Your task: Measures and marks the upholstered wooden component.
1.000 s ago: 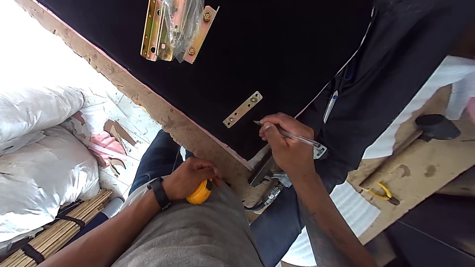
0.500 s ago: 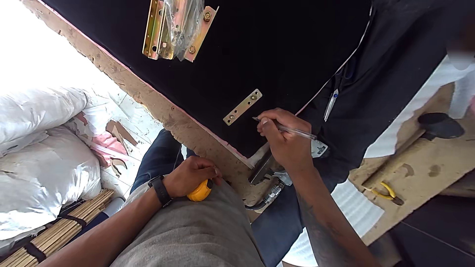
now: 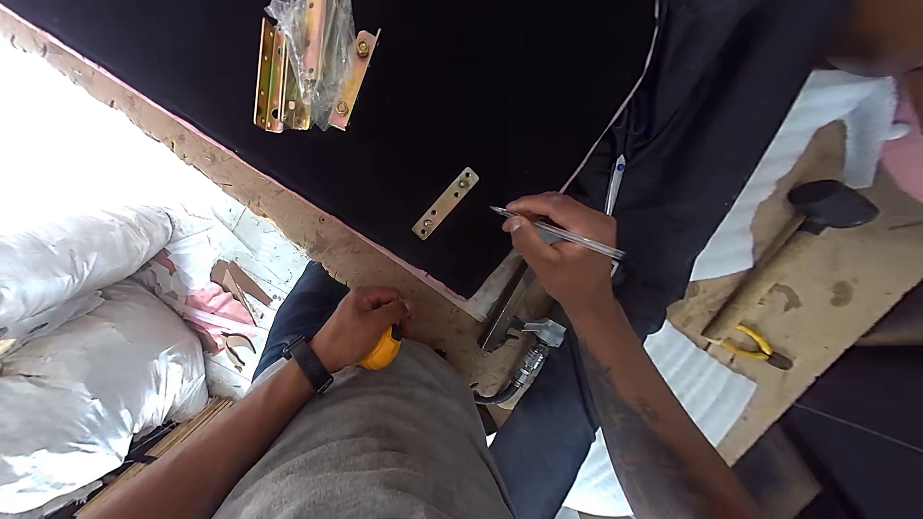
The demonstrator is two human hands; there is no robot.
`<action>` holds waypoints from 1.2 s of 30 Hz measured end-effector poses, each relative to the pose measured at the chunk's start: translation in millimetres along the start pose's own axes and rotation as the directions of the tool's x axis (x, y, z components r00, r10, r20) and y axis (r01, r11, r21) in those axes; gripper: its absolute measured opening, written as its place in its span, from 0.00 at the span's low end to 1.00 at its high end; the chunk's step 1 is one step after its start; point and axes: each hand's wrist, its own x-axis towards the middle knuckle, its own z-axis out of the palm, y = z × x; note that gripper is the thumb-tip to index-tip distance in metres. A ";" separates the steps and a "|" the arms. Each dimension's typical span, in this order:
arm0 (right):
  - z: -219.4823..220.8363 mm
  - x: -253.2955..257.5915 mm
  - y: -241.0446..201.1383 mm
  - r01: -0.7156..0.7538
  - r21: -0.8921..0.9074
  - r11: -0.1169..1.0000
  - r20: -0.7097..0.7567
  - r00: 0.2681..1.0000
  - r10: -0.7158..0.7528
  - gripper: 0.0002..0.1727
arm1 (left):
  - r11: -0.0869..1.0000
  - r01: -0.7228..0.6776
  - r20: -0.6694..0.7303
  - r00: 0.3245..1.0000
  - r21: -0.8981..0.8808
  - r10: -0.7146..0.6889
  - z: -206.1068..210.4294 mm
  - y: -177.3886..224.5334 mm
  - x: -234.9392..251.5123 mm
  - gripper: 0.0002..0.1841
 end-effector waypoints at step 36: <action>19.6 -3.8 7.4 0.006 -0.004 1.000 -0.004 1.000 -0.006 0.07 | 0.991 0.051 -0.001 0.999 0.124 -0.052 9.1 0.6 4.3 0.17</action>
